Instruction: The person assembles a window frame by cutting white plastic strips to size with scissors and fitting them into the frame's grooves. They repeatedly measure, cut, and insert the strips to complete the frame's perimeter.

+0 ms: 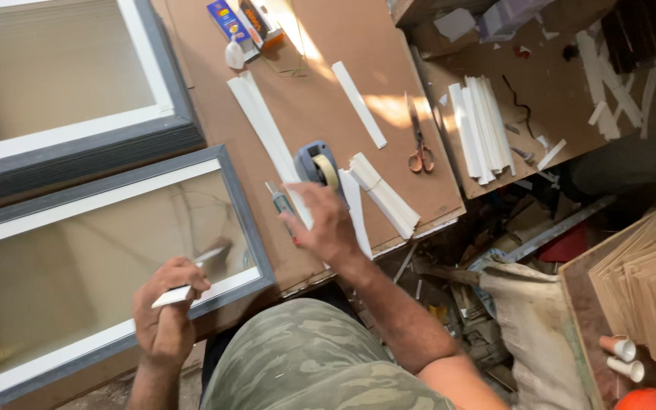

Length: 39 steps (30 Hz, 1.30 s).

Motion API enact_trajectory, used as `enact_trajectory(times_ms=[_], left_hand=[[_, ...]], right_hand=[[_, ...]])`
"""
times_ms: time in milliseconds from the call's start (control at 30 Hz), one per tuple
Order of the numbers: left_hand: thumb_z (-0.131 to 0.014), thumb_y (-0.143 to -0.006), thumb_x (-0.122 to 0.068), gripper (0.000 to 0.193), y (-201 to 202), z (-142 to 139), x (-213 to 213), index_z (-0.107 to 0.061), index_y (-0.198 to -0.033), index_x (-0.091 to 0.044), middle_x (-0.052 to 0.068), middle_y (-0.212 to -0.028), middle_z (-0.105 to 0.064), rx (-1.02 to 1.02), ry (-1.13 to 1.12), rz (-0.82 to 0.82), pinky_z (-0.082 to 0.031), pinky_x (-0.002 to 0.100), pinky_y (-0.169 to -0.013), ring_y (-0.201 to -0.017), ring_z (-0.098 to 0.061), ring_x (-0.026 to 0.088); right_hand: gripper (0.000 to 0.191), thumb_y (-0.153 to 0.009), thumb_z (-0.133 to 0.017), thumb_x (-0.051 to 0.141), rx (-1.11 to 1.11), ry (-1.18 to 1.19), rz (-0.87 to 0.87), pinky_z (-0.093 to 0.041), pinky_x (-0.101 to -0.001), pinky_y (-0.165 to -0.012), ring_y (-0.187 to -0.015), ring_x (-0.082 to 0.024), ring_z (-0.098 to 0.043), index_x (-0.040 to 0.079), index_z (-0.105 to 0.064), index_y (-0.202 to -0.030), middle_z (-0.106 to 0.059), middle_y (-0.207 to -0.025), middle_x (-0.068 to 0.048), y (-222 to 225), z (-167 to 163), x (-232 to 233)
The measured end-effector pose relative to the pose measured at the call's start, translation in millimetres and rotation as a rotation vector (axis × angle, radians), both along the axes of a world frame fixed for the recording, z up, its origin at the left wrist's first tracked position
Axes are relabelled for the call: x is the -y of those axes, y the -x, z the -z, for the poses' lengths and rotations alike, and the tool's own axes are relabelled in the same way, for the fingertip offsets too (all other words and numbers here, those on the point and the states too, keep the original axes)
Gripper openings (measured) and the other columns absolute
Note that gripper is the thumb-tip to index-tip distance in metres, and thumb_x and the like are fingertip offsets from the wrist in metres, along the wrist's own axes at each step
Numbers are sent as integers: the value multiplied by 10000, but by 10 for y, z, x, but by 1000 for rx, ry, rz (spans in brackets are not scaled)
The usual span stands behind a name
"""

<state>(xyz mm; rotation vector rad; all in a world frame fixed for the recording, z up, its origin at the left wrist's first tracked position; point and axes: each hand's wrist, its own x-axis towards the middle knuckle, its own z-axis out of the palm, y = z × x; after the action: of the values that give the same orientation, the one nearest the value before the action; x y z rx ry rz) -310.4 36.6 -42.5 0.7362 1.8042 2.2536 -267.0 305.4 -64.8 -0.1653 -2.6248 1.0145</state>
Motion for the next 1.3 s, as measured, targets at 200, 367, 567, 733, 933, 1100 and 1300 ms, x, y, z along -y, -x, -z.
enact_trajectory(times_ms=[200,367,567,733,933,1100,1300], left_hand=[[-477,-991,-136,250,-230,-825,-390,-626,-1149,-12,79,-771,-685,85,639,-10,-500,371,-640,-674,-624,196],[-529,-999,-259,241,-376,-1308,-595,-654,-1068,-66,140,-658,-640,248,924,-9,-506,420,-610,-650,-612,286],[-558,-993,-314,278,-812,-1716,-267,-701,-1065,-87,136,-686,-676,378,1013,-162,-506,448,-597,-633,-675,319],[-539,-1004,-272,273,-1231,-2043,-17,-717,-1062,-73,82,-657,-677,402,954,-317,-522,405,-550,-572,-691,214],[-529,-1022,-343,277,-1725,-2396,160,-723,-1088,-157,88,-506,-551,760,1073,-366,-460,398,-474,-446,-571,190],[-530,-1000,-297,257,-2141,-2538,241,-709,-1055,-121,58,-491,-562,692,988,-548,-461,385,-439,-426,-596,173],[-552,-984,-291,246,-2527,-2574,267,-723,-1052,-128,80,-545,-639,706,948,-610,-506,381,-479,-478,-681,188]], right_hand=[[328,-996,-658,201,385,-337,607,-487,-500,-969,-1181,-385,-570,-4,-632,-1251,-624,-1258,-221,-86,349,-1912],[281,-964,-732,222,364,-325,542,-515,-494,-915,-1059,-393,-661,35,-714,-1174,-692,-1138,-208,-167,725,-2304],[48,-966,-732,112,760,1382,475,-565,-340,-717,-824,-173,-682,99,-727,-1013,-700,-886,-25,85,721,-2416],[136,-1008,-712,134,398,1118,-73,-516,-362,-788,-921,-210,-661,40,-637,-1072,-678,-981,-100,-141,316,-1760],[545,-897,-791,408,589,897,-727,-533,-386,-823,-920,-228,-630,-44,-635,-1157,-631,-976,-127,-538,-469,-515],[802,-792,-745,730,673,580,-1569,-506,-432,-942,-1095,-265,-633,27,-634,-1162,-641,-1107,-105,-668,-974,473],[727,-837,-705,755,546,443,-1759,-492,-409,-944,-1091,-263,-608,76,-632,-1087,-631,-1108,-95,-793,-1325,1014]])
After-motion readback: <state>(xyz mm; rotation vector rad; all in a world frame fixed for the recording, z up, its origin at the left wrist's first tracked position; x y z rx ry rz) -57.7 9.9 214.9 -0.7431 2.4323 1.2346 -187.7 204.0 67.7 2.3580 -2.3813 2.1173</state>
